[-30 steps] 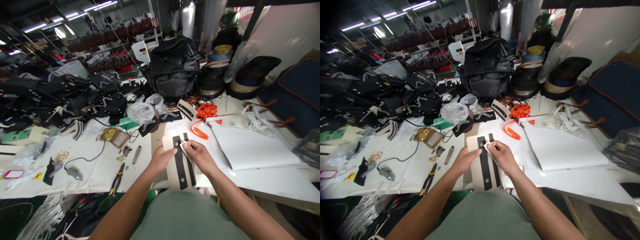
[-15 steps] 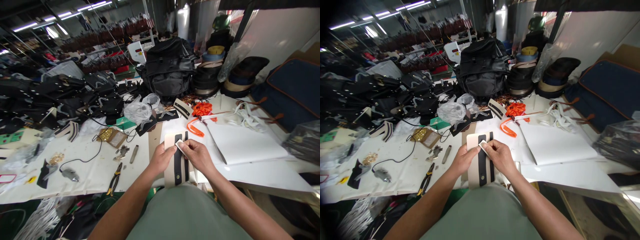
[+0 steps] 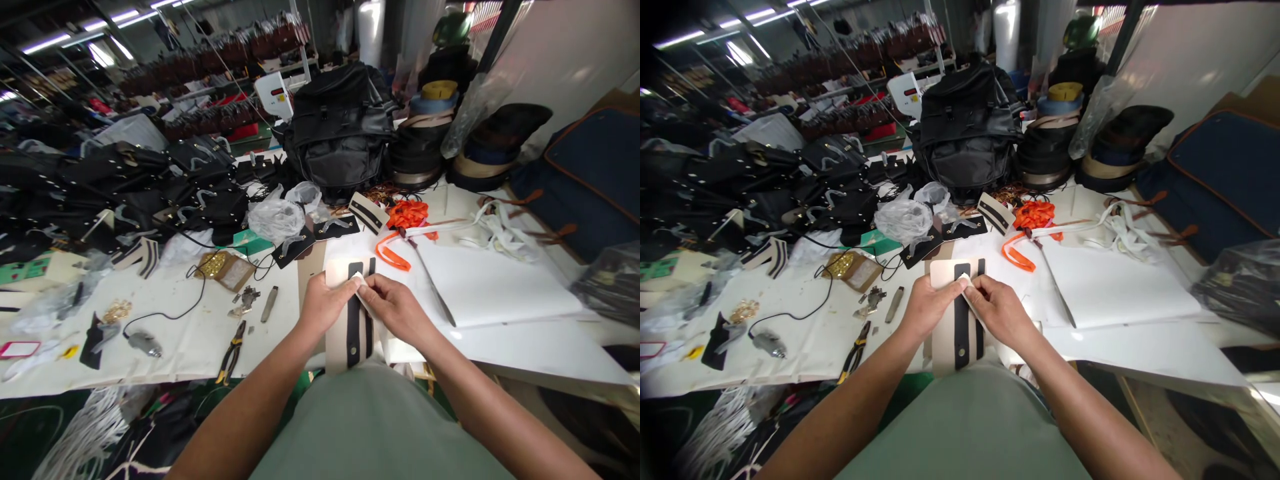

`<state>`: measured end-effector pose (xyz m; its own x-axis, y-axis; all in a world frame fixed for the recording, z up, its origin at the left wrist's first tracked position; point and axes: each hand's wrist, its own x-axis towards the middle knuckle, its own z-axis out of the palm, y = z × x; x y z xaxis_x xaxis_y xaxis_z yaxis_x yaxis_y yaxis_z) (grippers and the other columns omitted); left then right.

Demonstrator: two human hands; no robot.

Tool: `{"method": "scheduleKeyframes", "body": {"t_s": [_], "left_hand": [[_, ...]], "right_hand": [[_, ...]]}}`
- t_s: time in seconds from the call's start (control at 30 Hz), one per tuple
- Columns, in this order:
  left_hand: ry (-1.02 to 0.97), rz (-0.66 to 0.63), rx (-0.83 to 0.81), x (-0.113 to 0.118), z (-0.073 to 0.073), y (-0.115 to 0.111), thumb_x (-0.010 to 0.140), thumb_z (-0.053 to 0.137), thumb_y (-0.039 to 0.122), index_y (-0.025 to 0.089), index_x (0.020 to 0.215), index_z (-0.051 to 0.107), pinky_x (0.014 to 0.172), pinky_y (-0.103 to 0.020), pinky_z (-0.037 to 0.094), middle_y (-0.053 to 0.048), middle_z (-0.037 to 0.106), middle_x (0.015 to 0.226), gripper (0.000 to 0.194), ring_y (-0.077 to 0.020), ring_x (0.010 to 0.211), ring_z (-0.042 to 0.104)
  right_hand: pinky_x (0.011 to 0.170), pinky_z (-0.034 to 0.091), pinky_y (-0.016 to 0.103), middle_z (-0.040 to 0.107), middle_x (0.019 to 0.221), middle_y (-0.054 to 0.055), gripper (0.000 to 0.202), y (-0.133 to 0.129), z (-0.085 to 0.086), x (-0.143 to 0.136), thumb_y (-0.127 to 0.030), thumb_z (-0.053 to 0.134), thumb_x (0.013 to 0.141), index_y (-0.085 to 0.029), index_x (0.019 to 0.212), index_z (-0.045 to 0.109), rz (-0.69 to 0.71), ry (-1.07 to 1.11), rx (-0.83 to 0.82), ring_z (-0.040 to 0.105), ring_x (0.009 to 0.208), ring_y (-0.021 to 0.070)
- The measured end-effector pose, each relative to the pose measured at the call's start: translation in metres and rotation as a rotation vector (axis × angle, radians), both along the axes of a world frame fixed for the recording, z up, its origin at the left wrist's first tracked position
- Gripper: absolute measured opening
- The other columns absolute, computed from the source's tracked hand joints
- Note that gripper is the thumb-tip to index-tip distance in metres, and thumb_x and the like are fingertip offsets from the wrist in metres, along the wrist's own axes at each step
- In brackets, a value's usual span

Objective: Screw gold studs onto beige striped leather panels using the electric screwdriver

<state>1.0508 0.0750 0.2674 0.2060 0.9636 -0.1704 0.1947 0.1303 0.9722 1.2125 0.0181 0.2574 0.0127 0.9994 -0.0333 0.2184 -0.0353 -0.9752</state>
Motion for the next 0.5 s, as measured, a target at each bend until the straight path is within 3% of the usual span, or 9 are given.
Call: {"method": "scheduleKeyframes", "body": {"t_s": [0.17,0.23,0.3,0.33,0.37,0.5], "left_hand": [[-0.002,0.015,0.039,0.008,-0.004,0.005,0.069,0.086,0.039,0.013,0.080,0.078,0.068,-0.030,0.056,-0.006,0.078,0.081,0.030,-0.0243,0.076,0.072],[-0.025,0.097,0.016,0.008,-0.014,0.013,0.070,0.085,0.039,0.013,0.079,0.077,0.066,-0.030,0.055,-0.005,0.077,0.078,0.029,-0.0237,0.073,0.072],[-0.087,0.204,-0.051,0.004,-0.024,0.023,0.069,0.086,0.039,0.012,0.086,0.078,0.069,-0.032,0.056,-0.007,0.078,0.083,0.033,-0.0247,0.076,0.073],[-0.130,0.237,-0.085,0.002,-0.028,0.029,0.067,0.087,0.040,0.012,0.092,0.078,0.072,-0.034,0.057,-0.008,0.079,0.089,0.038,-0.0255,0.079,0.073],[-0.175,0.251,-0.111,-0.002,-0.031,0.034,0.066,0.088,0.040,0.013,0.097,0.078,0.075,-0.035,0.058,-0.009,0.079,0.094,0.042,-0.0262,0.083,0.074],[-0.324,0.162,-0.195,-0.012,-0.031,0.041,0.065,0.091,0.043,0.013,0.106,0.075,0.083,-0.038,0.059,-0.011,0.079,0.104,0.054,-0.0269,0.088,0.075]], "right_hand": [[0.060,0.035,0.029,0.052,0.066,-0.001,0.035,-0.004,0.002,-0.009,-0.044,0.053,0.100,-0.023,0.072,0.055,-0.056,-0.176,0.156,0.044,0.062,0.0152],[0.063,0.038,0.029,0.057,0.071,0.001,0.032,-0.011,0.009,-0.019,-0.038,0.051,0.101,-0.024,0.074,0.060,0.101,-0.176,0.260,0.048,0.065,0.0160],[0.066,0.040,0.029,0.061,0.075,0.002,0.028,-0.019,0.017,-0.029,-0.032,0.051,0.101,-0.024,0.078,0.064,0.358,-0.162,0.342,0.052,0.068,0.0164],[0.067,0.041,0.030,0.062,0.076,0.002,0.026,-0.022,0.019,-0.031,-0.031,0.051,0.101,-0.025,0.080,0.066,0.439,-0.151,0.351,0.054,0.069,0.0169],[0.069,0.042,0.030,0.063,0.078,0.003,0.025,-0.023,0.019,-0.031,-0.032,0.052,0.101,-0.025,0.082,0.066,0.436,-0.135,0.340,0.056,0.072,0.0178],[0.092,0.043,0.034,0.066,0.114,0.007,0.027,-0.012,-0.009,-0.008,-0.046,0.063,0.096,-0.024,0.080,0.066,-0.096,-0.002,0.131,0.060,0.107,0.0235]]}}
